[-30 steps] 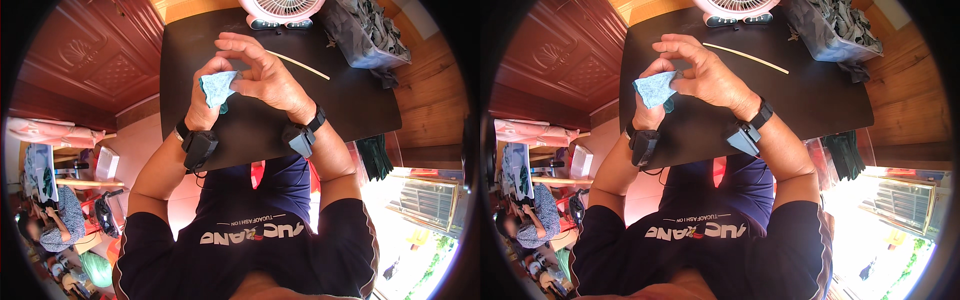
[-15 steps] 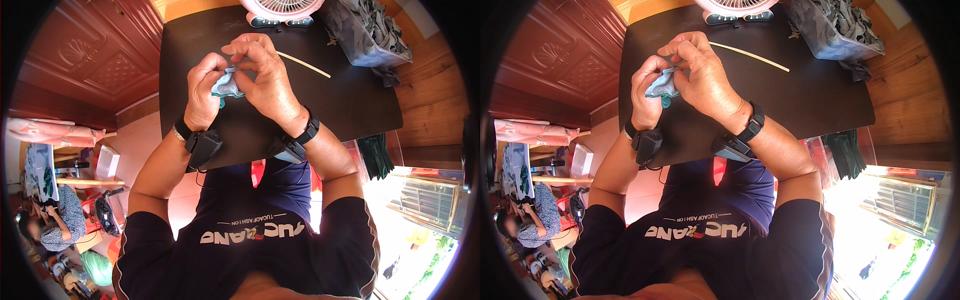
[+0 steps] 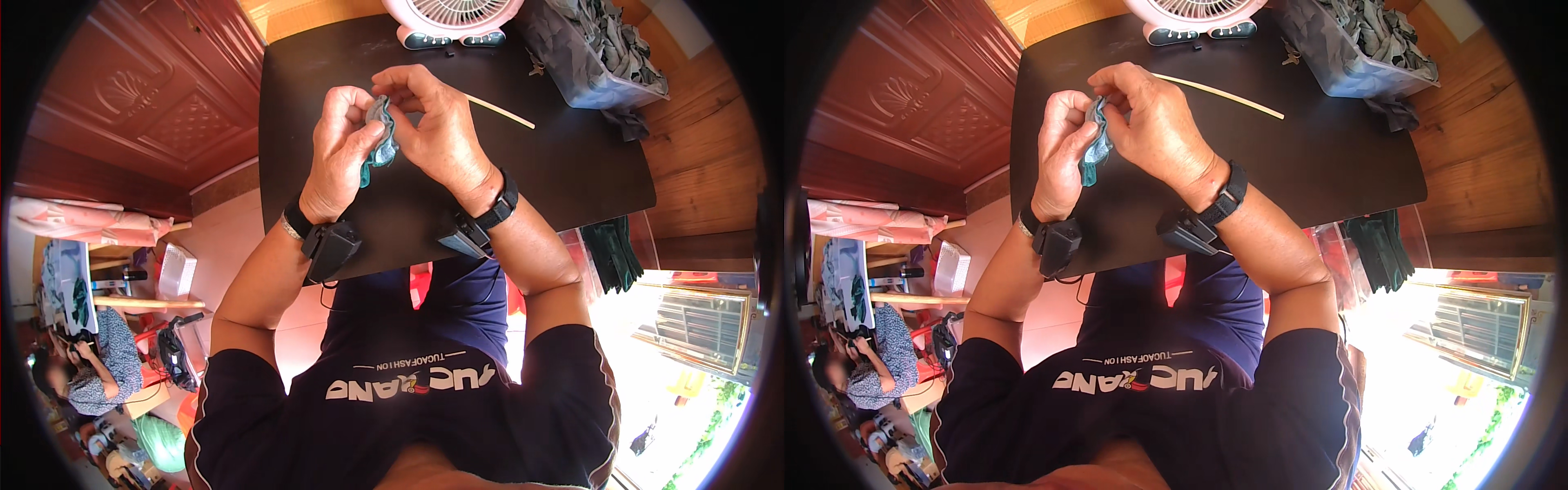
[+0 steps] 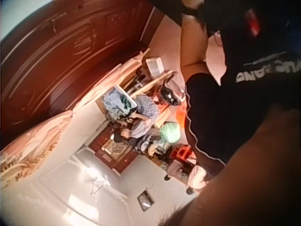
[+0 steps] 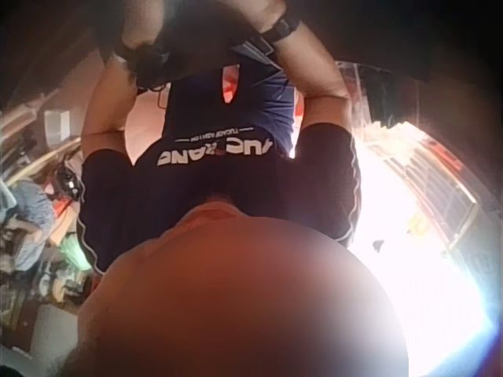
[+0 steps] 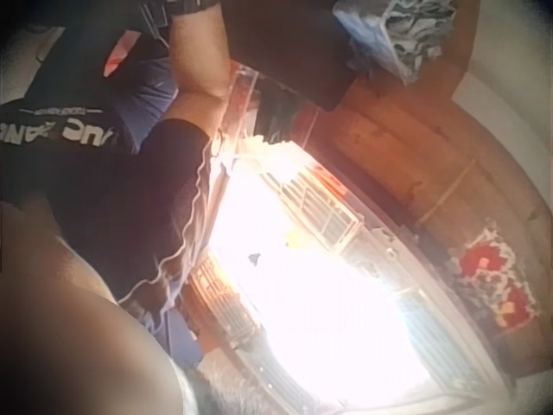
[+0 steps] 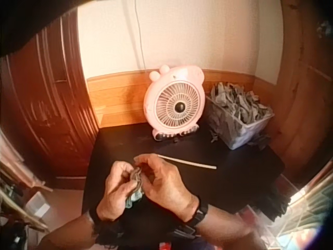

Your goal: Turning a fabric strip inside out using a small wooden stick.

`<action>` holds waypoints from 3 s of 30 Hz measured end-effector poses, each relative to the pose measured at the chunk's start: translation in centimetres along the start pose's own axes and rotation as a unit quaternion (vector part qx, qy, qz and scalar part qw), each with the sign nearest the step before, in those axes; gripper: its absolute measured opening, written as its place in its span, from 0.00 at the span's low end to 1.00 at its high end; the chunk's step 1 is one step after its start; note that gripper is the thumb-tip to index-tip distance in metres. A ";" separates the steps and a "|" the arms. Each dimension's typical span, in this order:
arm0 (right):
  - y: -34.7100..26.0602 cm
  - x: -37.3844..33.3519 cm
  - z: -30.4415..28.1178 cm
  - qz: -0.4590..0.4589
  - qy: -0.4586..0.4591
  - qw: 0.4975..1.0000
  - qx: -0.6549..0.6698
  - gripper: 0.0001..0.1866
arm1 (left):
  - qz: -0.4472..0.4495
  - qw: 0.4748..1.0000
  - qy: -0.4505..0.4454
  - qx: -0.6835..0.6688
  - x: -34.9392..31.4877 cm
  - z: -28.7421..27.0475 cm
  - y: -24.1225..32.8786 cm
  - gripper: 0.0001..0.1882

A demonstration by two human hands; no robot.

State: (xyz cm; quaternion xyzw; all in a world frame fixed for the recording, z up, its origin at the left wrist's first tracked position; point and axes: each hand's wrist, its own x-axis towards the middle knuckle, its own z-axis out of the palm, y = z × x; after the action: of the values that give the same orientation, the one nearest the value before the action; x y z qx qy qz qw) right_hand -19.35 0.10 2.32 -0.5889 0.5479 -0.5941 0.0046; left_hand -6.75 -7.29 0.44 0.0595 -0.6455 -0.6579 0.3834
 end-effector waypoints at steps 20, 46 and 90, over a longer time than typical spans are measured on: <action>0.7 0.7 -1.0 0.188 -0.174 0.910 0.326 0.13 | 0.022 0.988 0.030 0.147 0.6 -1.4 -0.2 0.01; 0.4 0.7 -1.5 0.250 -0.181 0.887 0.344 0.07 | 0.040 0.978 0.022 0.206 0.1 -1.3 0.2 0.07; 0.7 0.3 -0.6 0.169 -0.140 0.927 0.304 0.09 | -0.069 0.996 0.051 -0.028 0.5 -1.2 0.7 0.06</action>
State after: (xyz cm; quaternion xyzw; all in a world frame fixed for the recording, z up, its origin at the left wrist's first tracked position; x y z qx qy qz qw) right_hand -20.29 -0.01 2.22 -0.5352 0.4261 -0.6340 0.3606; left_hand -6.14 -8.48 1.09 0.1265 -0.6007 -0.6967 0.3713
